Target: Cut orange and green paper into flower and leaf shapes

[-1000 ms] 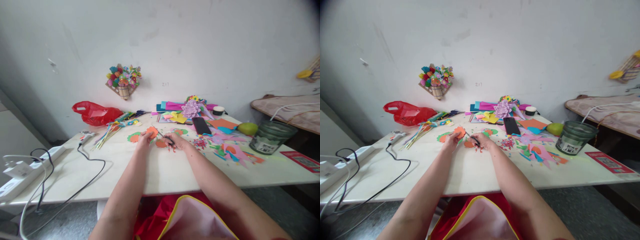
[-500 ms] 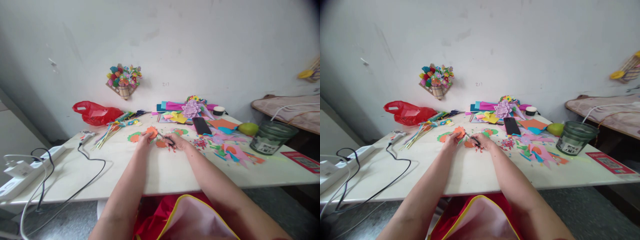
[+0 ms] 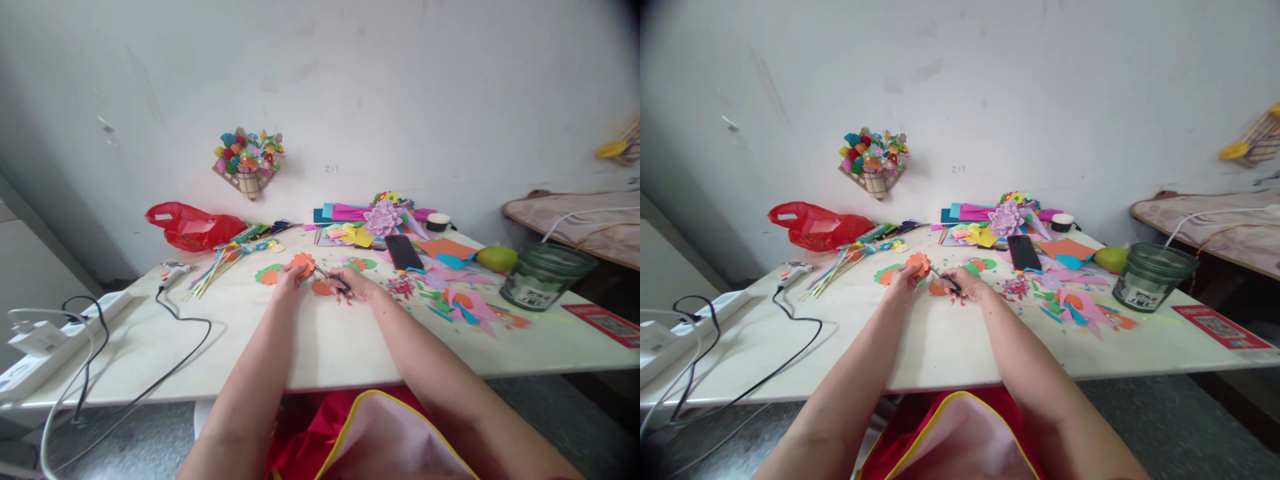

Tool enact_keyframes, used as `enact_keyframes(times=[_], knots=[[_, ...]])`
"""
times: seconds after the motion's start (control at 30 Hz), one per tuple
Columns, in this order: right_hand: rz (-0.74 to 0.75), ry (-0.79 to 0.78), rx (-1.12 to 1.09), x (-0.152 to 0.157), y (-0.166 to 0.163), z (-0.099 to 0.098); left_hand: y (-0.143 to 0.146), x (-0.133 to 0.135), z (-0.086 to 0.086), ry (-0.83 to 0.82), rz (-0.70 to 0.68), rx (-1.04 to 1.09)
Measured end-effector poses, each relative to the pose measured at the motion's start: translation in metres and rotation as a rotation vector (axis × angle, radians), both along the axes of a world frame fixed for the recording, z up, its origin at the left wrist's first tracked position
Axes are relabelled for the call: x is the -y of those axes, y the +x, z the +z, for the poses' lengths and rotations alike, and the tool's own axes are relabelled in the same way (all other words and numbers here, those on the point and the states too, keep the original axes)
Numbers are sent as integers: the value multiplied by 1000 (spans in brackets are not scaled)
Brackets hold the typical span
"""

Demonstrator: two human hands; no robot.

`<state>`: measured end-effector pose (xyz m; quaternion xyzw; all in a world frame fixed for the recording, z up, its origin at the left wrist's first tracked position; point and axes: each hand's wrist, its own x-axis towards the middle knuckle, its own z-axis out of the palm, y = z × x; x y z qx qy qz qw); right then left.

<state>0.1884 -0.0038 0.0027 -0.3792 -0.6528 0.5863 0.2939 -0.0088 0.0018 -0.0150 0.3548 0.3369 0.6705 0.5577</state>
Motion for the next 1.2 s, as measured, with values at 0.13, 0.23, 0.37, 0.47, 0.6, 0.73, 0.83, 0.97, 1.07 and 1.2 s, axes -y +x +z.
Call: enact_keyframes(times=[0.13,0.23,0.37,0.47,0.6,0.73,0.83,0.97,1.07,1.2], knots=[[0,-3,-10,1,0,1,0,1,1,17,-13,-8],[-9,-1,-32,2,-1,2,0,2,2,5,-15,-19],[-31,8,-60,3,-2,3,0,4,3,-23,-22,-37],[-46,3,-76,4,-3,5,1,5,4,-34,-35,-41],[-62,-1,-70,7,-4,8,2,6,5,-42,-38,-64],[-61,6,-76,7,-3,9,3,5,4,-33,-49,-84],[-52,11,-93,6,-3,8,3,5,3,-32,-43,-93],[-49,17,-107,6,-4,8,5,8,4,-24,-73,-119],[-46,30,-115,6,-4,8,6,11,6,-12,-109,-133],[-38,47,-119,4,-5,6,5,13,7,-20,-126,-142]])
